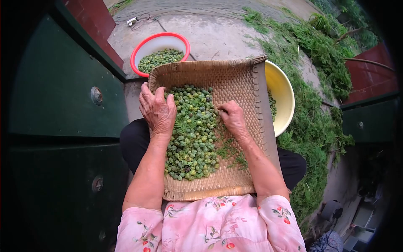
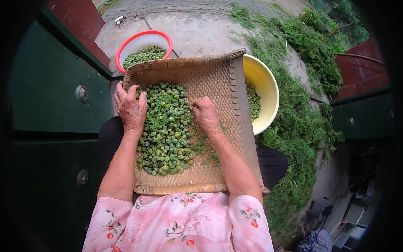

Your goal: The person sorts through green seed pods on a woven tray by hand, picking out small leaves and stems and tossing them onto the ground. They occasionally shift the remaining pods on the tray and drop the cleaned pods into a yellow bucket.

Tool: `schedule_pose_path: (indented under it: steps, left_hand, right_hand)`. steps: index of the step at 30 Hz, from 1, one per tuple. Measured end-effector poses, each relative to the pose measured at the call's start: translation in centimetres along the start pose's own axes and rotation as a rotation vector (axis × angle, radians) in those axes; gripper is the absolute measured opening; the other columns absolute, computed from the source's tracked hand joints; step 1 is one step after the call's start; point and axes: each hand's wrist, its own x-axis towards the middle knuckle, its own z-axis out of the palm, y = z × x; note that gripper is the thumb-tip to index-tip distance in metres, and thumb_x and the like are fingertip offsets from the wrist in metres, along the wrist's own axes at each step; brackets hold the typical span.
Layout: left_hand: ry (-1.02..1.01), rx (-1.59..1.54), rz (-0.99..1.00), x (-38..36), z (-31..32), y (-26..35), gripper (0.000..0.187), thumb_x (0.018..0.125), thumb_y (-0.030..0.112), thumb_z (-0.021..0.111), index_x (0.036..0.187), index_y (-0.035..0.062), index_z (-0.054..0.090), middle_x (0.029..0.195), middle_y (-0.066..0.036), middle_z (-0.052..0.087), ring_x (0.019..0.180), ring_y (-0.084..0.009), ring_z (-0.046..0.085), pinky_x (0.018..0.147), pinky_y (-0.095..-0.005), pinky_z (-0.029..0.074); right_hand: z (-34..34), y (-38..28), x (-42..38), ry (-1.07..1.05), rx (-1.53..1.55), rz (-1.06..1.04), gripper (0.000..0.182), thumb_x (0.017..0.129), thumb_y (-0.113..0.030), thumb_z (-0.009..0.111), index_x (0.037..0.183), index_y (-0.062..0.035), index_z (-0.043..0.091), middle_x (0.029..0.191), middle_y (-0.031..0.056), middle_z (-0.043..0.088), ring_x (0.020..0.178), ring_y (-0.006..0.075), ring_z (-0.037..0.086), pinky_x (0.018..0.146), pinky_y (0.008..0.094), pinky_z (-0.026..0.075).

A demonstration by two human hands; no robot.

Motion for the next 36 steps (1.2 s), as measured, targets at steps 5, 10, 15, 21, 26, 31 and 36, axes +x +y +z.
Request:
schedule_pose_path:
  steps: [5, 10, 15, 21, 26, 31, 36]
  left_hand:
    - [0.002, 0.003, 0.008, 0.0, 0.0, -0.1, 0.03, 0.073, 0.017, 0.07, 0.101, 0.0063, 0.064, 0.134, -0.02, 0.04, 0.12, -0.0373, 0.042, 0.096, -0.0469, 0.038]
    - [0.004, 0.0, 0.004, 0.0, 0.0, 0.0, 0.03, 0.073, 0.016, 0.071, 0.101, 0.0061, 0.064, 0.134, -0.02, 0.041, 0.12, -0.0372, 0.042, 0.097, -0.0467, 0.038]
    - [0.004, 0.005, 0.001, 0.0, 0.0, 0.1, 0.03, 0.073, 0.016, 0.071, 0.101, 0.0061, 0.065, 0.134, -0.019, 0.041, 0.12, -0.0369, 0.042, 0.097, -0.0465, 0.038]
    - [0.002, 0.006, 0.003, 0.0, 0.0, 0.1, 0.03, 0.073, 0.017, 0.071, 0.101, 0.006, 0.065, 0.134, -0.02, 0.041, 0.12, -0.0369, 0.042, 0.097, -0.0468, 0.038]
    - [0.0, 0.011, 0.002, 0.0, -0.1, 0.2, 0.03, 0.073, 0.017, 0.071, 0.101, 0.0065, 0.065, 0.134, -0.02, 0.042, 0.12, -0.0369, 0.042, 0.098, -0.0459, 0.037]
    - [0.004, 0.002, 0.002, 0.0, 0.1, 0.1, 0.031, 0.073, 0.017, 0.07, 0.101, 0.0064, 0.065, 0.134, -0.02, 0.041, 0.121, -0.037, 0.042, 0.096, -0.0469, 0.038]
    - [0.0, 0.006, 0.015, 0.1, 0.2, 0.1, 0.03, 0.073, 0.017, 0.07, 0.101, 0.0065, 0.065, 0.134, -0.02, 0.041, 0.121, -0.037, 0.042, 0.097, -0.0466, 0.038]
  right_hand:
    - [0.6, 0.4, 0.1, 0.009, -0.129, -0.112, 0.011, 0.078, -0.004, 0.064, 0.089, -0.0026, 0.064, 0.091, 0.0127, 0.058, 0.085, 0.03, 0.06, 0.074, 0.0387, 0.05]
    - [-2.7, -0.9, -0.2, -0.064, 1.07, 0.455, 0.012, 0.082, -0.005, 0.061, 0.093, -0.0004, 0.062, 0.092, 0.0065, 0.06, 0.085, 0.0185, 0.062, 0.066, 0.0305, 0.052]
    - [-1.7, -0.1, 0.0, 0.003, 1.146, 0.603, 0.015, 0.081, -0.006, 0.065, 0.094, -0.0003, 0.063, 0.075, 0.0036, 0.061, 0.079, 0.0156, 0.062, 0.064, 0.029, 0.051]
    - [1.4, 0.2, -0.9, 0.078, -0.023, -0.101, 0.011, 0.077, -0.011, 0.068, 0.081, -0.0011, 0.065, 0.081, 0.0149, 0.061, 0.078, 0.03, 0.061, 0.071, 0.0415, 0.049]
    - [2.3, 0.1, -1.1, 0.043, -0.157, -0.006, 0.011, 0.078, -0.011, 0.065, 0.084, -0.0017, 0.066, 0.088, 0.0179, 0.06, 0.082, 0.0333, 0.06, 0.075, 0.0422, 0.049]
    - [-0.5, -0.6, -1.0, -0.008, 0.258, 0.129, 0.01, 0.08, -0.007, 0.059, 0.083, 0.0009, 0.064, 0.091, 0.0121, 0.063, 0.083, 0.023, 0.064, 0.071, 0.0369, 0.051]
    - [-3.2, -0.1, -1.1, 0.099, 1.413, 0.492, 0.025, 0.081, -0.004, 0.065, 0.105, -0.0013, 0.058, 0.089, 0.0078, 0.062, 0.072, 0.0149, 0.061, 0.057, 0.0248, 0.049]
